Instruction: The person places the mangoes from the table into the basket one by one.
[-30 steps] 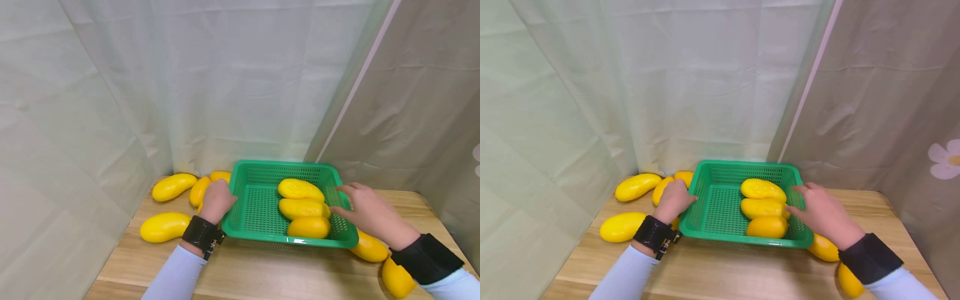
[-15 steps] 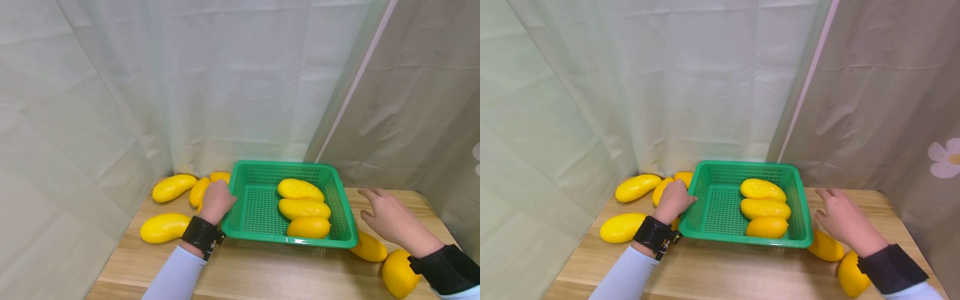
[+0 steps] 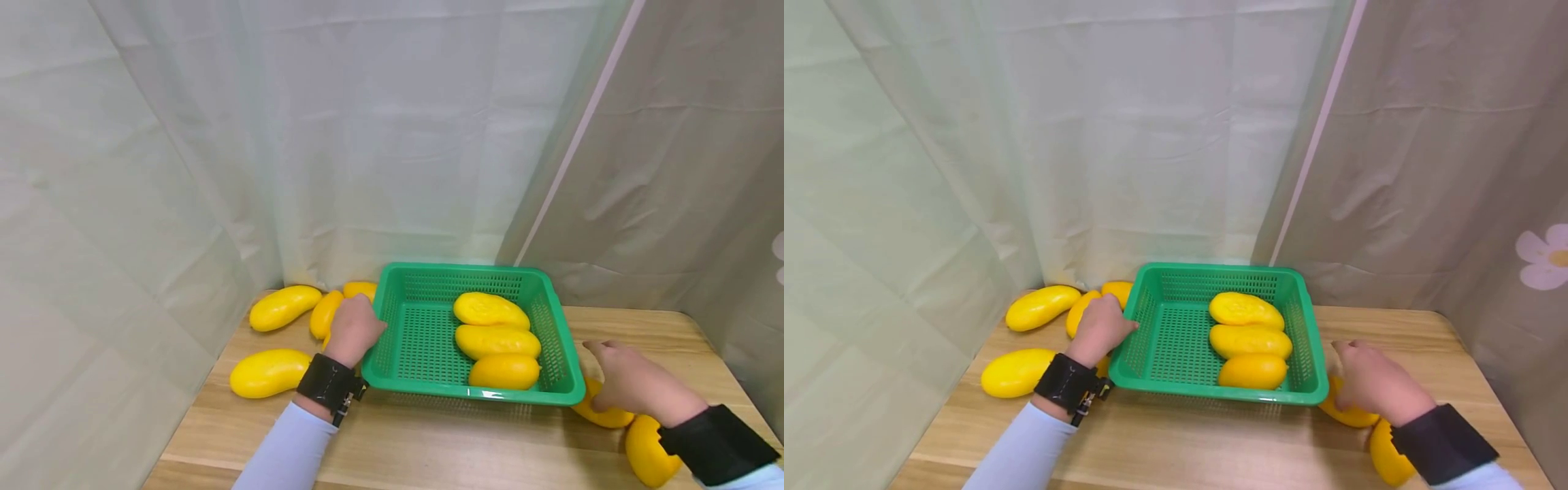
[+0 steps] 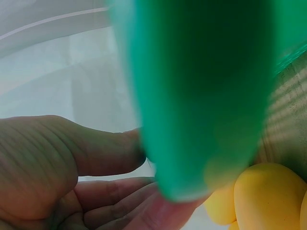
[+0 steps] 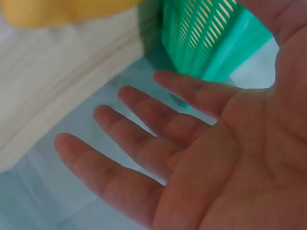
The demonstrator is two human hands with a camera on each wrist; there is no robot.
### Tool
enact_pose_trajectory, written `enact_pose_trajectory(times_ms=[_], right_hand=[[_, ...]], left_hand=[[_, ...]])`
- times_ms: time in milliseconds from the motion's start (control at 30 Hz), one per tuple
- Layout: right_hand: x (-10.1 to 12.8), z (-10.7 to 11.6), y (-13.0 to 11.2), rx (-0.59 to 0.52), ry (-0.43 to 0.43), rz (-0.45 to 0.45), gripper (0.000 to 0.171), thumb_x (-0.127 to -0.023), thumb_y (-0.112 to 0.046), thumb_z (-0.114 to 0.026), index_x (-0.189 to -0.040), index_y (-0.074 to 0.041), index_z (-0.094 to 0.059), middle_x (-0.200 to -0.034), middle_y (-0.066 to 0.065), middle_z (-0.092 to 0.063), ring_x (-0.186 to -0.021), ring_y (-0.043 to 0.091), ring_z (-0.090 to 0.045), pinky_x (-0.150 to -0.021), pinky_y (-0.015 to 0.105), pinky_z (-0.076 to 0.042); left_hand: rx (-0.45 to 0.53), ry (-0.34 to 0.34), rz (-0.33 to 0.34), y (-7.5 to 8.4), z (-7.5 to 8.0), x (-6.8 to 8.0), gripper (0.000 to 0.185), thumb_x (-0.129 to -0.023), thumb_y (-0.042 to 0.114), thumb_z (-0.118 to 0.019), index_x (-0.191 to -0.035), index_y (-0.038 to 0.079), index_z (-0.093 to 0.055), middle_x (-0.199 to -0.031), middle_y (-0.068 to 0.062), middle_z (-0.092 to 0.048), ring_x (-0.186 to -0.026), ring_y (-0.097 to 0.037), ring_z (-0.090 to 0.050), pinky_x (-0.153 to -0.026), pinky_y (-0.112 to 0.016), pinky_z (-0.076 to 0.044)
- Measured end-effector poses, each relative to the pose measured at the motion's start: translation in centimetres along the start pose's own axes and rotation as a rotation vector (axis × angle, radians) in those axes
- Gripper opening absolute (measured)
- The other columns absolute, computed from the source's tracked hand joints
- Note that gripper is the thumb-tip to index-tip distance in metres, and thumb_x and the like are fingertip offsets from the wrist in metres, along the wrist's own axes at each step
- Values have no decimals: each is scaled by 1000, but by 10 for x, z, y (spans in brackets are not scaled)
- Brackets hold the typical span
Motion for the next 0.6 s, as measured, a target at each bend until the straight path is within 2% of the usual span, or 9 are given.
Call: enact_pose_trajectory(times_ms=[167,300,467,600], right_hand=[[-4,-12,-2,-15,-1,20,97,-49,-33,-87,-127,6,-46,-116,26,-56,-95,33,-58,-75,53,-51],[-9,-20,-3,-2,19,30,84,-45,-37,-87,-115,-2,-56,-98,13,-60,-83,24,-56,-68,46,-52],[-14,-28,0,-11,15,26,64,-44,-38,-88,-95,-14,-60,-81,0,-56,-76,19,-50,-64,38,-48],[-17,-30,3,-22,10,16,62,-44,-37,-89,-94,-14,-61,-81,0,-58,-74,20,-49,-67,41,-49]], left_hand=[[2,-5,8,-1,0,0,25,-75,20,-74,-82,2,-58,-66,-9,-59,-51,-18,-57,-43,-24,-44],[0,-9,12,-1,-1,0,26,-75,21,-74,-82,2,-58,-66,-9,-59,-51,-18,-57,-42,-24,-44],[-2,-10,10,-1,-1,1,26,-76,21,-74,-82,2,-58,-66,-9,-59,-52,-18,-57,-43,-24,-44],[4,-14,13,0,-1,1,25,-76,20,-73,-83,2,-58,-67,-9,-59,-51,-18,-57,-43,-24,-44]])
Point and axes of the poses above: each hand's wrist, its own x-axis away from the middle knuckle, its own z-axis out of the back of the hand, y = z × x, the point moved 4 cm from there along -x, towards the middle knuckle
